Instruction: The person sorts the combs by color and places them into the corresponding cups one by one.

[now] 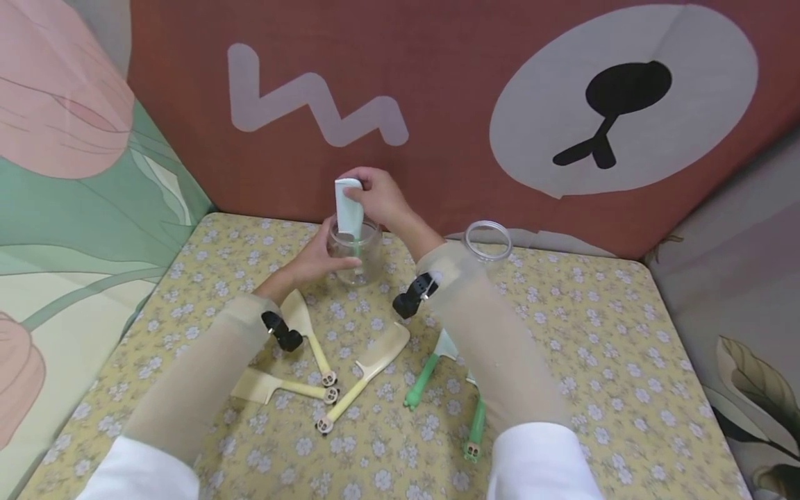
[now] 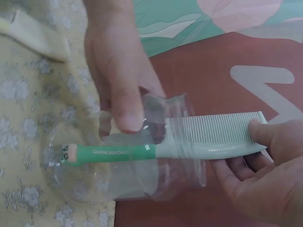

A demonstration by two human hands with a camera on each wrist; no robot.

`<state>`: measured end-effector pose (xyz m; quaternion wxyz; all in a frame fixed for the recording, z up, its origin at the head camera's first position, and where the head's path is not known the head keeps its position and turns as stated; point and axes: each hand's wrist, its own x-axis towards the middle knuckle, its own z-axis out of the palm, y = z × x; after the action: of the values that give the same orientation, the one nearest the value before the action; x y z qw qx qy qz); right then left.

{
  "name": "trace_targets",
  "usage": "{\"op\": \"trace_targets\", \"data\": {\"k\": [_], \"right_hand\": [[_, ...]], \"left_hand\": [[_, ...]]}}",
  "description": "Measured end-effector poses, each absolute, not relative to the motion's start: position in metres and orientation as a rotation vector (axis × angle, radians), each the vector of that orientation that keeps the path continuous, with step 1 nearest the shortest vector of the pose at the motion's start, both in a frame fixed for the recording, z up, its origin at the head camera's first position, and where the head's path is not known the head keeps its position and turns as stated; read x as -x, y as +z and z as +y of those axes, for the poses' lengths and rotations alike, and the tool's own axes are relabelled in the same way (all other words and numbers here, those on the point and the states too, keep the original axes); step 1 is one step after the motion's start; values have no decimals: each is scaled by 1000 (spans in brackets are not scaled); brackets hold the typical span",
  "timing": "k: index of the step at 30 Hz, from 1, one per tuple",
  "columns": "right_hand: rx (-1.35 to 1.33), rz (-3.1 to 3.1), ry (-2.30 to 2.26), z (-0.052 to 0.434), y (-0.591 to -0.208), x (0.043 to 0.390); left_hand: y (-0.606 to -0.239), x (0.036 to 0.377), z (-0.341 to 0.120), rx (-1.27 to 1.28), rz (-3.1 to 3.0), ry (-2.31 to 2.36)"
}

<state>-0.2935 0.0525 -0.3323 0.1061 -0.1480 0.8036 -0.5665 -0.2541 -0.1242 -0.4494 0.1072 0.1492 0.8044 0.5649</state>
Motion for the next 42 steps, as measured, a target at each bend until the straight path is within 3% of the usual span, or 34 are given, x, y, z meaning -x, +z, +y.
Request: {"op": "trace_targets", "data": {"k": [16, 24, 33, 42], "right_hand": [[647, 2521, -1455, 51, -340, 292], [842, 2650, -1104, 73, -327, 282], [1185, 2754, -460, 113, -309, 242], [1308, 2770, -214, 167, -316, 189]], "left_hand": [[-450, 256, -124, -470, 2356, 1659], [-451, 256, -123, -458, 2364, 1641], [-448, 254, -131, -426, 2377, 1636], [-449, 254, -130, -414, 2388, 1644]]}}
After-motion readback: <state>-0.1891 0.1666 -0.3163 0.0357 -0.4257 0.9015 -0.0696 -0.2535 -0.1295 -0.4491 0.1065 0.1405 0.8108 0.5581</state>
